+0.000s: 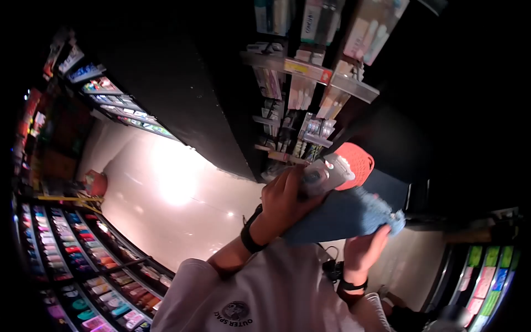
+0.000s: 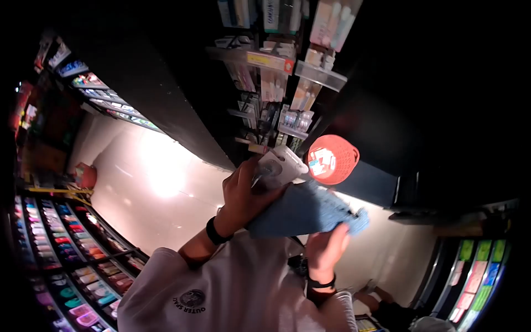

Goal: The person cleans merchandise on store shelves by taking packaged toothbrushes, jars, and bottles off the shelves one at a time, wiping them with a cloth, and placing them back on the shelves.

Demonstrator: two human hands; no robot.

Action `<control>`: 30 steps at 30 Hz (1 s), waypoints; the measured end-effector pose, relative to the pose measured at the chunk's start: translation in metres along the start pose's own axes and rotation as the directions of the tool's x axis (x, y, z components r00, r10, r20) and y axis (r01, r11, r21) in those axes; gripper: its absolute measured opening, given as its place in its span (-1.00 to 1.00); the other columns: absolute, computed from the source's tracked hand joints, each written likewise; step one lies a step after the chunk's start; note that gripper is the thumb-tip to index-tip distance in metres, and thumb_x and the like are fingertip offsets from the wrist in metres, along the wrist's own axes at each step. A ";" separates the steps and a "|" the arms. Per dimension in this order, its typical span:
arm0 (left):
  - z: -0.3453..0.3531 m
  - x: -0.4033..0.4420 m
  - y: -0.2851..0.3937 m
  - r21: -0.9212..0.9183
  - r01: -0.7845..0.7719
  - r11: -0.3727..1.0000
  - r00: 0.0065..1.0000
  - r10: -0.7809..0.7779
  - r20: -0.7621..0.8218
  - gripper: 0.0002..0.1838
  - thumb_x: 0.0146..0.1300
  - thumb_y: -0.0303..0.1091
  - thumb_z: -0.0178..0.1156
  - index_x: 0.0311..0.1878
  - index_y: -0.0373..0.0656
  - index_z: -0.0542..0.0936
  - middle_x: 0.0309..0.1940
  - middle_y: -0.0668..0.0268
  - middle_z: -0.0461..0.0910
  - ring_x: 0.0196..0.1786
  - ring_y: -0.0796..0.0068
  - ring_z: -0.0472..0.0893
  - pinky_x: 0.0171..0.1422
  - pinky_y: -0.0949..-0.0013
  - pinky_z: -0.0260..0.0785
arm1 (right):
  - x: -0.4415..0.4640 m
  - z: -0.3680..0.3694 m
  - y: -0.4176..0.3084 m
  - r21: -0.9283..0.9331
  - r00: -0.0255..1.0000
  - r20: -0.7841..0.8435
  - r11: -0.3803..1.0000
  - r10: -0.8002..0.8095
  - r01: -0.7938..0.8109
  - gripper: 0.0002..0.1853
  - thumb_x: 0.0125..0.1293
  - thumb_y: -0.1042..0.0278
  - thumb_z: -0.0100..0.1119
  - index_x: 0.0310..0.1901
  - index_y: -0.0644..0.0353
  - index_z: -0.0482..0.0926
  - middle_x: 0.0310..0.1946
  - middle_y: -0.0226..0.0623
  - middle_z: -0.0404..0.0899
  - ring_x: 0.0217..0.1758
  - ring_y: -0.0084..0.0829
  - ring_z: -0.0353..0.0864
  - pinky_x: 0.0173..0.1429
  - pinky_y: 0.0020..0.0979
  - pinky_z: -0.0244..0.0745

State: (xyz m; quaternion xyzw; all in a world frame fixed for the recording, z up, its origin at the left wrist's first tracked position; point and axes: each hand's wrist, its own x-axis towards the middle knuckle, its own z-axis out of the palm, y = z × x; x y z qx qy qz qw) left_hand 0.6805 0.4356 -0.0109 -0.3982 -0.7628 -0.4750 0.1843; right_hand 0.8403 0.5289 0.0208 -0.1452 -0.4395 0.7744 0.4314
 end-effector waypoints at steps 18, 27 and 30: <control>0.035 -0.027 0.026 -0.452 0.890 0.063 0.455 -0.063 0.888 -0.25 0.46 0.32 -0.23 0.39 -0.17 0.23 -0.23 0.10 0.61 -0.52 0.46 0.57 -0.43 0.47 0.44 | 0.032 -0.032 0.015 -0.502 0.973 0.060 0.849 0.224 -0.164 -0.52 0.45 0.26 -0.01 0.36 0.15 0.36 0.23 -0.10 0.48 -0.04 -0.17 0.61 0.06 -0.08 0.51; 0.049 -0.013 -0.038 -0.292 0.813 -0.504 0.242 -0.163 0.956 -0.22 0.39 0.41 -0.17 0.14 -0.20 0.53 -0.26 0.31 0.58 -0.39 0.61 0.56 -0.29 0.52 0.49 | 0.018 -0.025 0.048 -0.647 0.832 0.538 0.699 0.136 0.304 -0.50 0.32 0.46 0.06 0.31 0.12 0.42 0.15 -0.09 0.55 0.20 -0.02 0.54 0.24 -0.19 0.46; 0.053 -0.021 -0.072 -0.128 0.634 -0.762 0.302 0.092 0.949 -0.18 0.41 0.39 -0.21 0.22 -0.27 0.46 -0.09 0.24 0.56 -0.20 0.50 0.55 -0.09 0.44 0.44 | 0.014 -0.017 0.063 -0.498 0.840 0.515 0.857 0.172 0.131 -0.57 0.37 0.46 0.08 0.27 0.28 0.46 0.33 -0.11 0.40 0.27 -0.26 0.54 0.32 -0.36 0.40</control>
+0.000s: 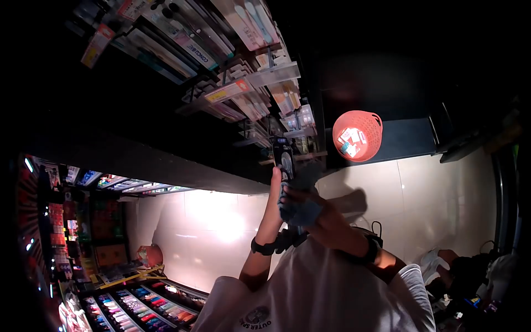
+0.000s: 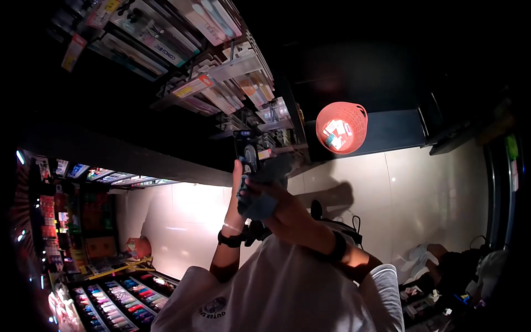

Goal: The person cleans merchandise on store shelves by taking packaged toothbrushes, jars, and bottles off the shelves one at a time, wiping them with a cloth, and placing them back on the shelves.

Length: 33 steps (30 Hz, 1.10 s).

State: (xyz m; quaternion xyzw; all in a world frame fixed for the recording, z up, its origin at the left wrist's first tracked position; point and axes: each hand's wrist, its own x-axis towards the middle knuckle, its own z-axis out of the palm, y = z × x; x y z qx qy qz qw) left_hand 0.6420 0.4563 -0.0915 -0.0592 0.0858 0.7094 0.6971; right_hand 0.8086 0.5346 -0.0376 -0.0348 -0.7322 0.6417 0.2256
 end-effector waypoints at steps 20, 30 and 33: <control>0.005 -0.008 -0.026 0.613 -0.228 0.757 0.864 0.448 -0.231 -0.14 0.44 0.36 -0.28 0.41 -0.28 0.28 0.28 0.04 0.42 0.30 0.16 0.48 0.42 0.22 0.34 | 0.012 -0.014 0.001 -0.606 0.976 0.024 0.774 -0.215 0.186 -0.41 0.13 0.40 0.19 0.27 0.16 0.46 0.41 -0.18 0.29 0.51 0.07 0.15 0.49 0.03 0.19; 0.032 0.004 -0.071 0.805 0.125 -0.580 0.570 0.706 0.420 -0.55 0.36 -0.30 0.15 0.24 -0.32 0.47 -0.30 -0.05 0.57 -0.26 0.00 0.63 -0.19 0.15 0.44 | -0.005 -0.027 0.017 0.203 0.973 -0.152 0.969 0.171 -0.139 -0.46 0.44 0.43 -0.05 0.43 0.28 0.24 0.44 -0.13 0.26 0.52 -0.25 0.20 0.54 -0.32 0.07; 0.036 0.002 -0.083 0.758 0.176 -0.628 0.577 0.690 0.438 -0.46 0.21 -0.52 0.23 0.30 -0.30 0.43 -0.21 -0.01 0.54 -0.21 0.01 0.59 -0.17 0.21 0.45 | 0.000 -0.031 0.021 0.377 0.936 -0.267 0.919 0.230 -0.118 -0.48 0.49 0.41 -0.12 0.44 0.30 0.22 0.46 -0.17 0.24 0.52 -0.36 0.20 0.53 -0.38 0.03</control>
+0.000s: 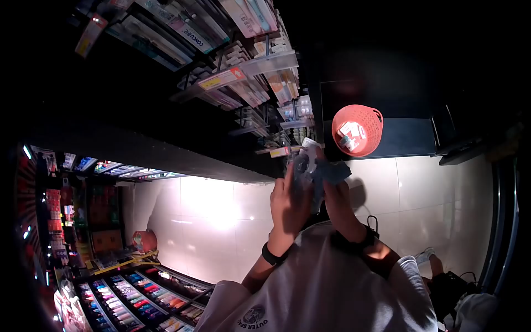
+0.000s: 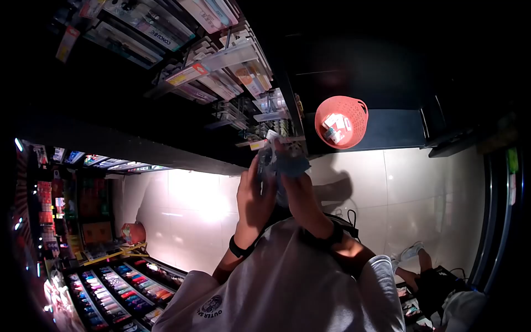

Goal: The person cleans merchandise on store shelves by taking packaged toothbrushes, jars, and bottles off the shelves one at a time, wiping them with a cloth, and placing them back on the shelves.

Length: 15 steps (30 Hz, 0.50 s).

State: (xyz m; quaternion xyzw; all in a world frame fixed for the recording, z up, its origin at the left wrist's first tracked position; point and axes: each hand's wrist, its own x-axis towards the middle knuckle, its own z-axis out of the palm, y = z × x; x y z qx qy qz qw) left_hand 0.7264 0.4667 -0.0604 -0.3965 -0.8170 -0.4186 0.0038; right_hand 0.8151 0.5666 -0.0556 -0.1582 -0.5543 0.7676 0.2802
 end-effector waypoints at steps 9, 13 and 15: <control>-0.004 -0.017 0.004 -0.332 0.230 0.915 0.972 -0.199 0.123 -0.43 0.17 -0.48 0.38 0.24 -0.31 0.43 -0.35 0.16 0.57 -0.35 0.34 0.61 -0.26 0.35 0.44 | 0.016 -0.020 0.023 0.102 0.997 -0.072 0.995 -0.008 0.016 -0.42 0.38 0.52 -0.05 0.45 0.24 0.23 0.36 -0.22 0.37 0.41 -0.42 0.34 0.44 -0.39 0.21; -0.016 -0.027 -0.034 -0.512 0.663 0.547 0.707 -0.232 0.668 -0.67 0.39 -0.45 0.17 0.15 -0.34 0.42 -0.30 0.13 0.65 -0.32 0.38 0.68 -0.26 0.43 0.50 | 0.025 -0.018 0.016 0.515 0.982 -0.176 0.857 0.065 0.035 -0.34 0.38 0.51 0.05 0.50 0.20 0.12 0.31 -0.23 0.40 0.36 -0.35 0.41 0.40 -0.28 0.34; -0.032 -0.024 -0.019 -0.490 0.781 0.388 0.587 -0.186 0.788 -0.71 0.45 -0.38 0.07 0.11 -0.36 0.42 -0.29 0.13 0.65 -0.34 0.39 0.68 -0.30 0.40 0.52 | 0.027 -0.008 0.008 0.518 0.974 -0.217 0.853 0.059 0.064 -0.38 0.40 0.46 0.06 0.47 0.19 0.17 0.28 -0.24 0.42 0.32 -0.33 0.45 0.36 -0.26 0.39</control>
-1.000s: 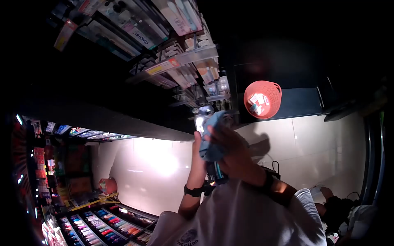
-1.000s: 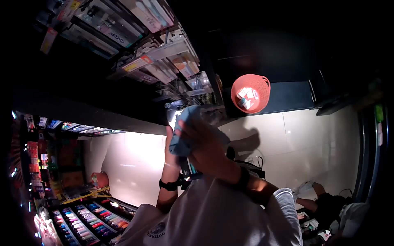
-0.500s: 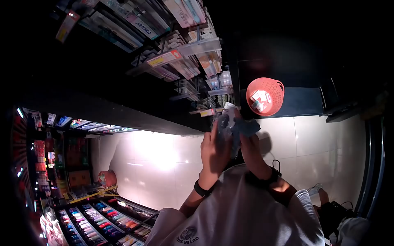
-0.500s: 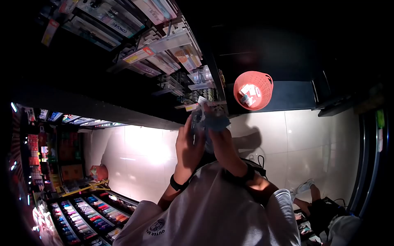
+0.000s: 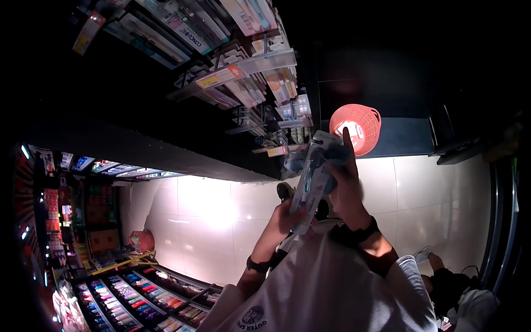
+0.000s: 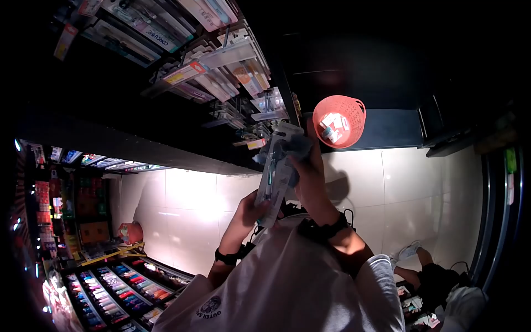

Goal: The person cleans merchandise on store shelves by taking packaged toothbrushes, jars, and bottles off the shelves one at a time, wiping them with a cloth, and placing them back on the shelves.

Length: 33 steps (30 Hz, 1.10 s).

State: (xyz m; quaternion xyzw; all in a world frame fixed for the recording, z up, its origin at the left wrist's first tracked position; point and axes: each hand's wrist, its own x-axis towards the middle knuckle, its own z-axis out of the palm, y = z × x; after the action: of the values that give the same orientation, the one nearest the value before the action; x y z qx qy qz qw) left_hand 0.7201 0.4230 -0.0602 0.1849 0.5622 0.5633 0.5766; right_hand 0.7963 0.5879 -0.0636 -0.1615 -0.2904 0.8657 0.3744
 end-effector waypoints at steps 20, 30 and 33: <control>-0.004 0.004 -0.015 0.109 -0.001 0.994 1.000 0.001 -0.001 -0.71 0.51 -0.41 -0.06 0.21 -0.27 0.39 -0.36 0.22 0.62 -0.42 0.47 0.63 -0.32 0.43 0.48 | 0.020 -0.040 0.011 0.147 0.942 -0.102 0.941 0.320 -0.304 -0.48 0.52 -0.03 -0.05 0.28 0.20 0.39 0.15 -0.21 0.57 0.17 -0.29 0.59 0.26 -0.18 0.50; 0.001 0.018 -0.015 0.116 -0.256 0.960 0.934 0.277 -0.228 -0.74 0.53 -0.35 -0.12 0.16 -0.27 0.32 -0.40 0.16 0.59 -0.55 0.42 0.58 -0.42 0.37 0.47 | -0.005 -0.043 0.053 -0.367 0.935 -0.104 0.861 0.340 -0.354 -0.55 0.50 0.02 0.02 0.13 0.27 0.52 -0.04 -0.31 0.59 -0.10 -0.51 0.54 -0.02 -0.45 0.46; 0.004 0.012 -0.023 0.161 -0.112 0.981 0.957 0.150 -0.248 -0.73 0.54 -0.33 -0.16 0.15 -0.29 0.33 -0.37 0.12 0.60 -0.50 0.29 0.59 -0.37 0.25 0.49 | -0.006 -0.029 0.033 -0.760 0.979 -0.171 0.647 -0.106 -0.063 -0.56 0.51 0.10 -0.02 0.22 0.28 0.43 0.03 -0.07 0.48 0.01 -0.24 0.53 0.06 -0.30 0.47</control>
State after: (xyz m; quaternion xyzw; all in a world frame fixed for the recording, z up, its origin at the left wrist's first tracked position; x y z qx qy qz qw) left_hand 0.7304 0.4276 -0.0838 0.1884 0.6586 0.5770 0.4447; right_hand 0.7970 0.5762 -0.1062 -0.3865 -0.5897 0.6381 0.3093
